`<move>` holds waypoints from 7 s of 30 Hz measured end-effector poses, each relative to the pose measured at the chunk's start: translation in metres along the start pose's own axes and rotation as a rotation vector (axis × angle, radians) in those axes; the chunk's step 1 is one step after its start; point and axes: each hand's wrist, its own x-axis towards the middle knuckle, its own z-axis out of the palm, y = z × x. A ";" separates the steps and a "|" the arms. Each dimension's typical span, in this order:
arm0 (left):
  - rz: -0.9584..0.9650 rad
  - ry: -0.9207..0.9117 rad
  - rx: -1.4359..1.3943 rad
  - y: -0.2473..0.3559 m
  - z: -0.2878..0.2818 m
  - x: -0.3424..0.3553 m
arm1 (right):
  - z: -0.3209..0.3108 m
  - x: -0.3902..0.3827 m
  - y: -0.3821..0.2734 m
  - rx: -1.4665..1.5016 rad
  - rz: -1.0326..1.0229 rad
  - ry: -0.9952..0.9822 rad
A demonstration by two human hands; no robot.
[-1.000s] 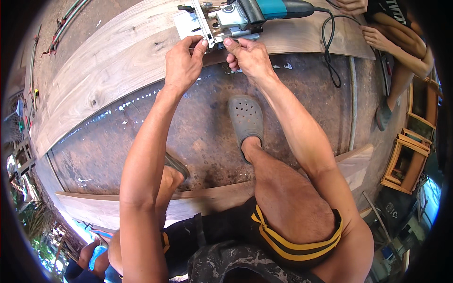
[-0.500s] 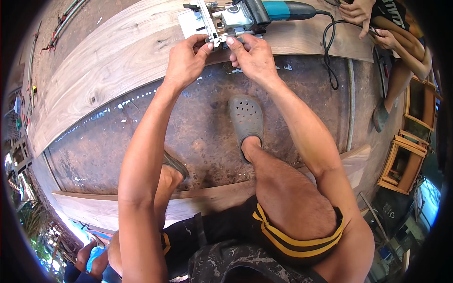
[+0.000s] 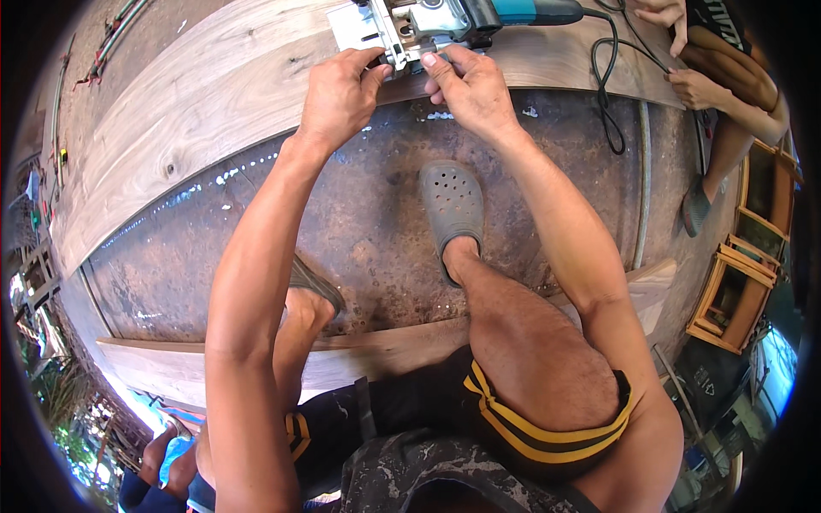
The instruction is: Using a biscuit joiner to cut slots into wooden boards for joining.
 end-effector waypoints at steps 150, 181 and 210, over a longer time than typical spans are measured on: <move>0.231 -0.512 0.324 -0.004 -0.037 0.055 | 0.009 -0.008 0.010 -0.190 -0.040 -0.010; 0.082 -0.405 0.246 -0.004 -0.023 0.043 | 0.028 0.001 0.024 1.166 0.491 -0.116; -0.712 0.004 -0.834 -0.036 -0.022 0.095 | -0.008 -0.009 0.033 0.467 0.230 0.188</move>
